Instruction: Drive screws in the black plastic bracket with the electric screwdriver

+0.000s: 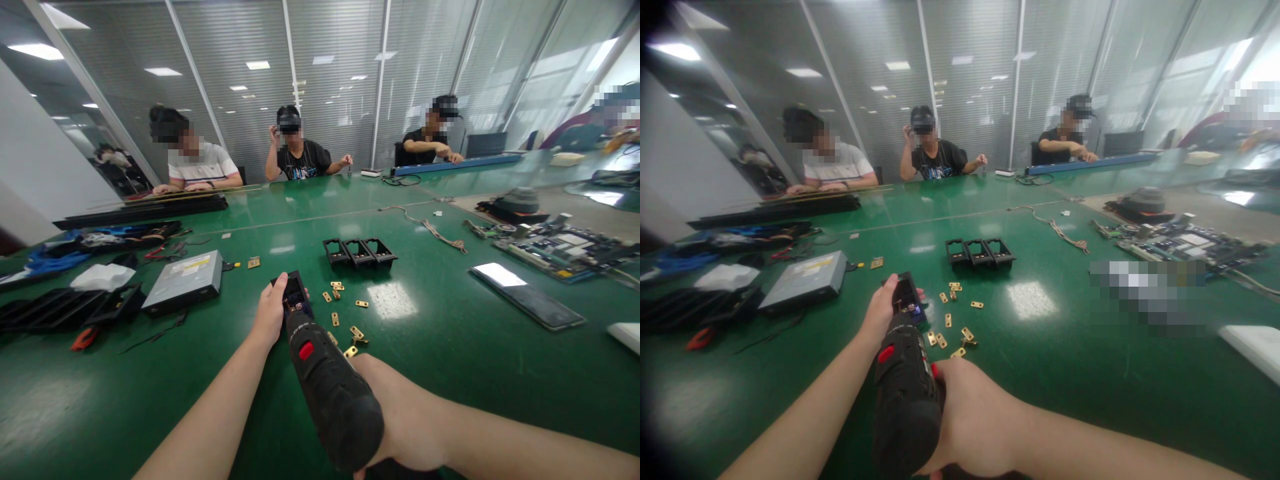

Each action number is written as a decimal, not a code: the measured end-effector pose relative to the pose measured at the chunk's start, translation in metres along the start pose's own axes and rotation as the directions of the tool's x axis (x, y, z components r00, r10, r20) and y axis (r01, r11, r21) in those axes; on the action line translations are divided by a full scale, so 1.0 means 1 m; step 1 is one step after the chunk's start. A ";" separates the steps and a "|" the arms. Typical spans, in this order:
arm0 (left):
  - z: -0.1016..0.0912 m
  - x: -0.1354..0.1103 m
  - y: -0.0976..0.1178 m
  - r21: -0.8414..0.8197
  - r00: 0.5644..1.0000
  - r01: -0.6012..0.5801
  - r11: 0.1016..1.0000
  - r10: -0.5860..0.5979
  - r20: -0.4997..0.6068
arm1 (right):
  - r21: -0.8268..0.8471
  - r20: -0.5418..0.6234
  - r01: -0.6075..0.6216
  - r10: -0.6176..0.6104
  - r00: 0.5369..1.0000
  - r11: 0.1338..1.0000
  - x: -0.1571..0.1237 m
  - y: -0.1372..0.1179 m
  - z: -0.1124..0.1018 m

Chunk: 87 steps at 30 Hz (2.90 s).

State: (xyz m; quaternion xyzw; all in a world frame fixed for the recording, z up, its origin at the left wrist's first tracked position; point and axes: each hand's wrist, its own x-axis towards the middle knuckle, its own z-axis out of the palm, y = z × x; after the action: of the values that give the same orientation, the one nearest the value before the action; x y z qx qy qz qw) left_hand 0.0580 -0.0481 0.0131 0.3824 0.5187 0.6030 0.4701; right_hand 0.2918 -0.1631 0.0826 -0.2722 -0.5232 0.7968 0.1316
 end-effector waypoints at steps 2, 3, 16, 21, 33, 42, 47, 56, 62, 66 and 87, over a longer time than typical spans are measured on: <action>0.000 0.001 0.000 0.003 1.000 0.004 1.000 -0.004 -0.003 | -0.011 0.004 0.015 -0.015 1.000 1.000 0.000 0.001 -0.001; 0.000 0.001 -0.001 0.003 1.000 0.005 1.000 -0.005 -0.004 | -0.014 0.004 0.022 -0.021 1.000 1.000 0.000 0.002 -0.001; -0.002 0.002 -0.003 -0.034 0.999 0.040 0.999 -0.040 -0.012 | -0.023 -0.019 -0.024 0.023 1.000 0.999 -0.001 0.000 -0.002; 0.000 0.002 -0.003 -0.031 0.999 0.031 0.999 -0.032 -0.020 | 0.009 0.002 -0.030 0.030 1.000 1.000 -0.001 -0.001 -0.002; 0.000 0.000 -0.001 -0.032 0.999 0.027 0.999 -0.027 -0.021 | 0.006 0.004 -0.015 0.015 1.000 1.000 0.001 -0.001 0.000; 0.000 0.000 -0.001 -0.038 0.999 0.036 0.999 -0.037 -0.020 | -0.010 0.029 0.024 -0.024 0.999 1.000 0.002 0.000 -0.001; 0.000 0.001 -0.001 -0.026 0.999 0.028 0.999 -0.028 -0.015 | 0.004 0.015 0.009 -0.009 1.000 1.000 0.003 0.001 -0.001; 0.000 0.001 -0.001 -0.032 0.999 0.037 0.999 -0.037 -0.022 | -0.023 -0.001 0.042 -0.043 0.999 0.999 0.004 0.003 -0.002; 0.001 0.001 -0.001 -0.036 0.999 0.029 0.999 -0.030 -0.027 | -0.024 0.011 0.008 -0.007 1.000 1.000 0.002 0.001 -0.001; 0.001 0.001 -0.001 -0.030 1.000 0.018 0.999 -0.019 -0.019 | 0.004 0.008 -0.004 0.004 1.000 1.000 0.002 0.001 -0.001; 0.002 -0.001 0.000 -0.040 1.000 0.012 0.999 -0.013 -0.021 | -0.019 0.015 0.040 -0.040 0.999 0.999 0.002 0.003 -0.001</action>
State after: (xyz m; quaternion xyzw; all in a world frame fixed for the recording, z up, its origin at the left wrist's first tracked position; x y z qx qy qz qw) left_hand 0.0601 -0.0480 0.0133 0.3634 0.5139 0.6142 0.4761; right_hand 0.2909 -0.1621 0.0793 -0.2570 -0.5373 0.7908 0.1411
